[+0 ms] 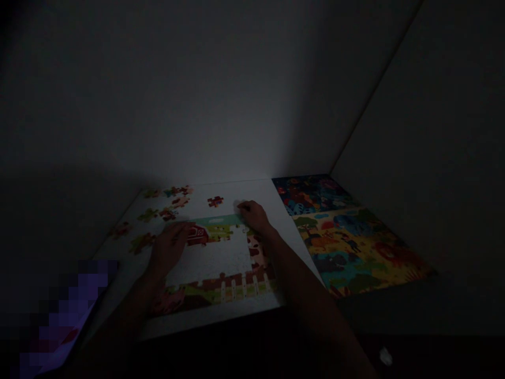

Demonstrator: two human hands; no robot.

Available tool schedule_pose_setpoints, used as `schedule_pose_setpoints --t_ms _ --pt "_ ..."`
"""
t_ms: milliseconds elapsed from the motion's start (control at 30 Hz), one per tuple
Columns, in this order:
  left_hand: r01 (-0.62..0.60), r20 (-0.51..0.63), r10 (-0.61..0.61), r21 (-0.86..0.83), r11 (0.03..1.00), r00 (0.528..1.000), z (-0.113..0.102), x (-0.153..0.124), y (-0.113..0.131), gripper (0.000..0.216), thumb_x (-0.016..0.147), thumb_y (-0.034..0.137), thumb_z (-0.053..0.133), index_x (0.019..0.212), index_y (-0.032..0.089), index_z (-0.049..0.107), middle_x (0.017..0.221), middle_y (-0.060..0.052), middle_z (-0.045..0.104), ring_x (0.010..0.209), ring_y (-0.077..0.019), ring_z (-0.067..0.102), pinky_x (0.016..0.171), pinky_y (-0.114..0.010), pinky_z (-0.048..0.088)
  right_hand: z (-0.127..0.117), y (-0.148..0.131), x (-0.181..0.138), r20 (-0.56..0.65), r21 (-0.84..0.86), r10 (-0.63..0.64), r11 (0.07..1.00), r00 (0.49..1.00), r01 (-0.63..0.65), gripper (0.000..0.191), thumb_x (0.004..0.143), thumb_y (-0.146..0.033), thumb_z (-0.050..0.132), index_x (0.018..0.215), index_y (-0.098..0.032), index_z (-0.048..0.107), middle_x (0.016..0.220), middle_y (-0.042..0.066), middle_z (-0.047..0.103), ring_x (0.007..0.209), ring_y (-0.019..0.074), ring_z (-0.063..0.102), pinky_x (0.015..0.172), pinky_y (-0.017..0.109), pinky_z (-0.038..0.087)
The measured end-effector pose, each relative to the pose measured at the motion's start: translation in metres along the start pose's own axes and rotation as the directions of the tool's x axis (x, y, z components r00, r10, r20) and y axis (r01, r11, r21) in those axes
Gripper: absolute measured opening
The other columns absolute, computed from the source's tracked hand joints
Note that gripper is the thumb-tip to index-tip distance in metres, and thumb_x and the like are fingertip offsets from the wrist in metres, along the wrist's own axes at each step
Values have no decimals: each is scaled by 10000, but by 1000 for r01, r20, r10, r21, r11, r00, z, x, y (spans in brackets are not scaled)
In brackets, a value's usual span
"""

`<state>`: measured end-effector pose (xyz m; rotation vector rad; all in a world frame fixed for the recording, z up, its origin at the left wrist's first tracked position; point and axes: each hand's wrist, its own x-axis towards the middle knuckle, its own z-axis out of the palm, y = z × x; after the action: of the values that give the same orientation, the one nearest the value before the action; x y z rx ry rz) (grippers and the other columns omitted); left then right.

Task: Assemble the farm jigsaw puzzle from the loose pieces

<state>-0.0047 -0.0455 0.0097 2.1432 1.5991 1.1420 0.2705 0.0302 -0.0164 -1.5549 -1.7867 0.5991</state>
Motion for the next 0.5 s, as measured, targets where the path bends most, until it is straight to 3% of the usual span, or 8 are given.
schedule_pose_setpoints --t_ms 267,500 --pt "-93 111 65 269 959 992 4 -1 -5 277 939 302 434 1026 232 688 1091 -63 685 1049 -240 599 975 -430 455 0 0 -1 8 -24 -32 999 999 33 266 847 -195 532 1022 -197 733 1028 67 707 954 195 634 892 333 475" --pt "-87 209 22 305 948 978 0 -5 5 228 915 218 496 1050 232 678 1142 -45 662 1092 -232 580 1002 -417 441 -1 -1 -3 14 -21 -8 1000 1000 8 261 842 -244 541 997 -173 739 1027 91 701 931 210 647 870 334 477"
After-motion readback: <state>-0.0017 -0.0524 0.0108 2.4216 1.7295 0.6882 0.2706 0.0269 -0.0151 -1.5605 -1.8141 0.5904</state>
